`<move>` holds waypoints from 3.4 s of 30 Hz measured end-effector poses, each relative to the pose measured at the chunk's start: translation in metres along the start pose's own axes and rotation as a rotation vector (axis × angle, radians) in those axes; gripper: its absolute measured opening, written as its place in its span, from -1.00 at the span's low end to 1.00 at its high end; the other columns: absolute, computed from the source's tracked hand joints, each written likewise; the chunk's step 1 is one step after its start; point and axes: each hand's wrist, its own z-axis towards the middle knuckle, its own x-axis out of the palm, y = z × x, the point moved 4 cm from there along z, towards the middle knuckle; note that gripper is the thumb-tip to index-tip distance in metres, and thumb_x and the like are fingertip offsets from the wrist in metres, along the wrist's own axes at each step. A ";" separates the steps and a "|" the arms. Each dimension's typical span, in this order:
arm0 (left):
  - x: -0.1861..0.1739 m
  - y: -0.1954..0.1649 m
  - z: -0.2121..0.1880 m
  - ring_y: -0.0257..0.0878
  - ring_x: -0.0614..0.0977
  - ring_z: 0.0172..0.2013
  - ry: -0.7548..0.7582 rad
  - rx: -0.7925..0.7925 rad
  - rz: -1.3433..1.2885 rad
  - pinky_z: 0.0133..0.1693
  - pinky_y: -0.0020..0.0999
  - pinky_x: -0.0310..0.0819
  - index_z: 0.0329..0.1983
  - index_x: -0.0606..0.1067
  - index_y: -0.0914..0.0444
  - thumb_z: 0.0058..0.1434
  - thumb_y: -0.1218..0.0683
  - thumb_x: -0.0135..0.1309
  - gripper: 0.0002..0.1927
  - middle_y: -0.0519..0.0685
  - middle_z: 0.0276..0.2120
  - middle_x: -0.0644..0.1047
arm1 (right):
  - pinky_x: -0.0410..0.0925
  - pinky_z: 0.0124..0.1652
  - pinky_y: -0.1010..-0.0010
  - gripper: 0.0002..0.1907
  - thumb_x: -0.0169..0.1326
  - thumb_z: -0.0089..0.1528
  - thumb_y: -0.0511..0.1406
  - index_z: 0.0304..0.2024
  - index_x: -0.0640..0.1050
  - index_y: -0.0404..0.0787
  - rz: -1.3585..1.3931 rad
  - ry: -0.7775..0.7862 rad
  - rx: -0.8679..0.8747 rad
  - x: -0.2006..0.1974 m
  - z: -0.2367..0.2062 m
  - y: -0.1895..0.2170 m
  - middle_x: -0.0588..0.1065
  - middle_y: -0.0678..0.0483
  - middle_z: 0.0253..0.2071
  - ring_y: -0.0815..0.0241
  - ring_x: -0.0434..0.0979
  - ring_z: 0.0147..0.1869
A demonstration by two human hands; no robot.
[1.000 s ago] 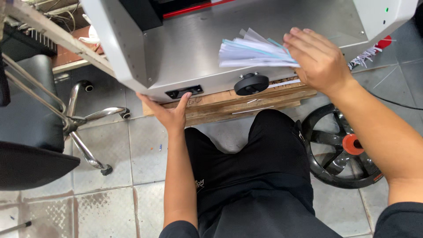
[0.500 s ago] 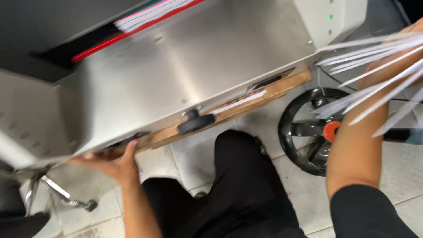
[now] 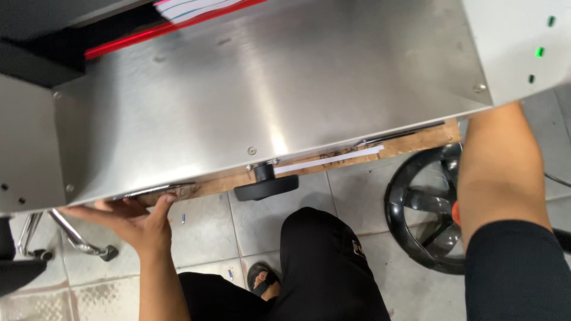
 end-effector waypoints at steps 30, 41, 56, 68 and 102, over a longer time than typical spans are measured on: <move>-0.011 -0.037 0.011 0.08 0.11 0.57 0.155 -0.026 -0.034 0.55 -0.03 0.05 0.57 -0.60 0.07 0.05 0.21 0.50 0.55 0.23 0.62 -0.10 | 0.45 -0.27 0.42 -0.59 -0.04 0.37 -0.42 0.28 0.38 -0.39 0.436 0.132 -0.277 -0.190 -0.244 0.028 0.51 -0.10 -0.04 0.17 0.56 -0.08; -0.015 -0.042 0.011 0.10 0.23 0.47 0.132 -0.126 0.028 0.42 -0.09 0.21 0.57 -0.56 0.22 0.07 0.10 0.50 0.51 0.32 0.55 -0.01 | 0.13 0.14 -0.23 -0.51 0.10 0.28 -0.02 0.27 0.50 0.19 -0.247 0.251 -0.864 -0.113 -0.278 0.353 0.24 -0.28 0.31 -0.48 0.17 0.28; -0.022 -0.034 0.012 0.13 0.07 0.55 0.120 -0.035 0.026 0.51 -0.12 -0.04 0.55 -0.53 0.34 0.08 0.09 0.50 0.49 0.39 0.57 -0.13 | 0.04 0.13 -0.27 -0.35 0.01 0.31 0.19 0.29 0.45 0.01 -0.387 0.182 -0.748 -0.079 -0.283 0.379 0.24 -0.31 0.30 -0.27 0.06 0.42; -0.025 -0.043 0.016 0.16 0.12 0.52 0.118 -0.099 0.033 0.48 -0.10 0.04 0.56 -0.47 0.35 0.02 0.01 0.51 0.48 0.40 0.53 -0.04 | 0.17 0.06 -0.12 -0.42 0.15 0.33 0.07 0.11 0.53 -0.27 -0.279 0.089 -0.989 -0.079 -0.278 0.373 0.41 -0.07 0.18 -0.14 0.28 0.33; -0.017 -0.037 0.012 0.07 0.27 0.43 0.104 -0.059 -0.003 0.41 -0.12 0.21 0.59 -0.46 0.28 0.05 0.11 0.51 0.46 0.30 0.49 0.10 | 0.29 0.30 0.10 -0.32 0.26 0.09 -0.08 0.10 0.53 -0.44 -0.146 0.223 -1.411 -0.169 -0.311 0.312 0.46 -0.21 0.25 -0.18 0.37 0.41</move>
